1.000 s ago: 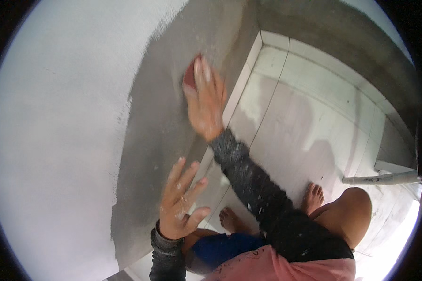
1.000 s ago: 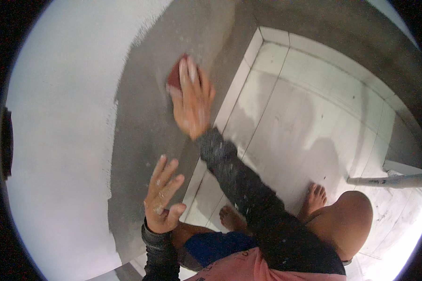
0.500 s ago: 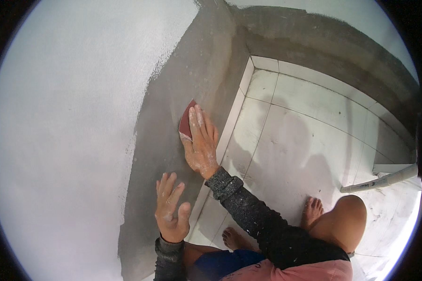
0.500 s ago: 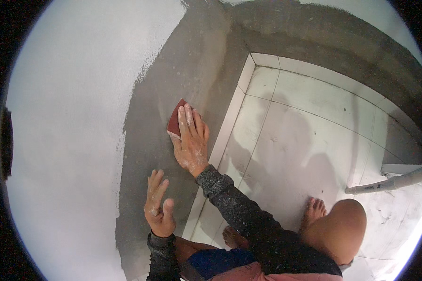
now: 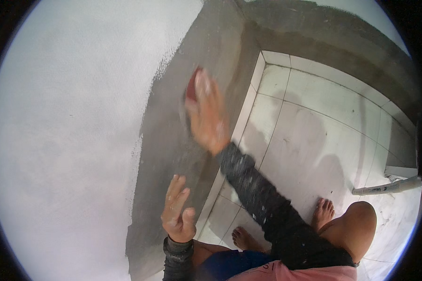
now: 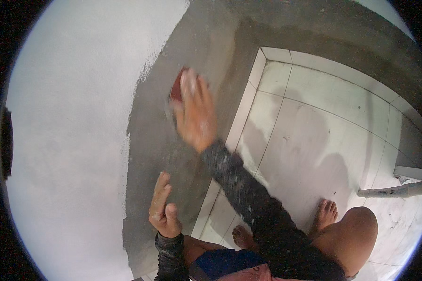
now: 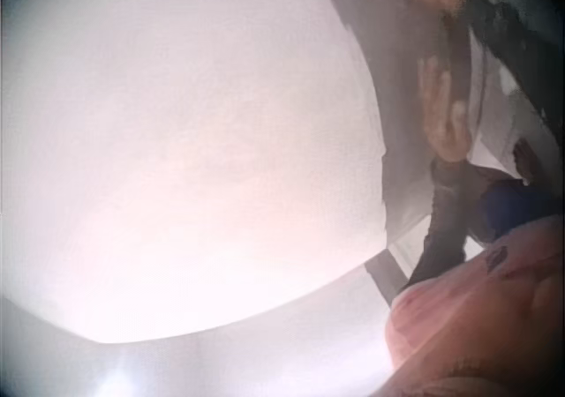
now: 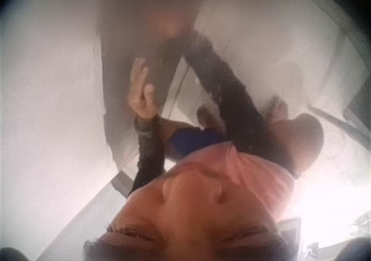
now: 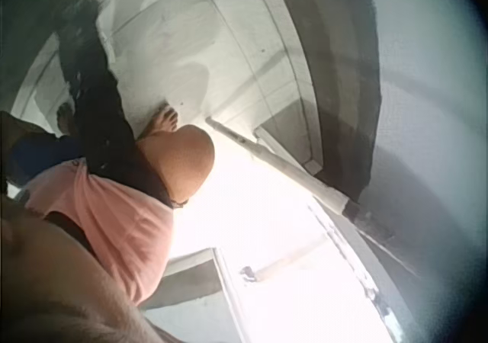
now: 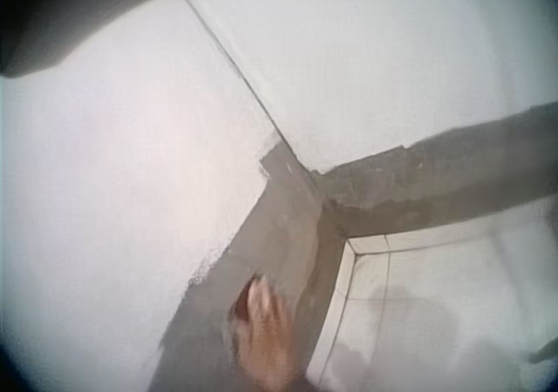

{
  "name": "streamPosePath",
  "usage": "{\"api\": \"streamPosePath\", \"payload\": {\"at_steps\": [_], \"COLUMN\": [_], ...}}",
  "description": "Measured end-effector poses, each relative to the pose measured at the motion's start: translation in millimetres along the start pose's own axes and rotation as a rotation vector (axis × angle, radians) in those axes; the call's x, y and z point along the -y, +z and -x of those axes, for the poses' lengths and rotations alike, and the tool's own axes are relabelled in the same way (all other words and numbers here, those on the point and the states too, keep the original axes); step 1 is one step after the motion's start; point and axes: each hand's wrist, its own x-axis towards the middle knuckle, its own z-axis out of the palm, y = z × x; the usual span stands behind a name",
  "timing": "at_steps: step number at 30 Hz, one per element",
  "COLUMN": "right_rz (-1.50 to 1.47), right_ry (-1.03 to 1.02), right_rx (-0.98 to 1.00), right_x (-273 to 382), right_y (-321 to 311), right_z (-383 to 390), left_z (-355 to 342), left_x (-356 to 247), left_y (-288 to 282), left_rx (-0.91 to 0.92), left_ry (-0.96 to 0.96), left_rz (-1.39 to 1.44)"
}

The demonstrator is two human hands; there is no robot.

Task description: The person kneels on a tiled floor and uses a sanding block to smooth a freshly plastered wall. They repeatedly rub the block against the wall surface, moving from the lower section upward and across the wall.

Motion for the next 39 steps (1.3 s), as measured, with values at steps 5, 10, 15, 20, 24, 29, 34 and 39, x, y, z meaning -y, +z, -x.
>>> {"api": "streamPosePath", "payload": {"at_steps": [5,10,15,20,24,29,34,39], "right_rz": [-0.001,-0.025,-0.005,-0.125,0.027,0.047,-0.280,0.288], "right_ry": [-0.029,-0.006,-0.021,-0.161,-0.079,-0.061,-0.440,-0.082], "right_rx": [-0.022,-0.031,-0.077,0.125,-0.121,-0.073,0.415,0.181], "right_x": [-6,-2,-2,62,4,54,121,64], "right_y": [-4,-4,10,10,27,30,45,34], "right_z": [-9,-10,-14,48,-36,-1,183,73], "left_z": [2,0,5,1,18,26,1,17], "left_x": [6,-3,-16,-11,-17,-35,-44,-53], "left_y": [-6,-6,-4,-4,-17,-21,9,15], "left_rx": [-0.063,-0.003,-0.047,-0.100,-0.155,-0.131,0.095,0.218], "left_ry": [0.054,0.042,0.226,0.241,0.318,0.366,0.460,0.354], "left_rz": [-0.004,-0.026,-0.030,-0.034,0.009,0.029,0.048,0.104]}}
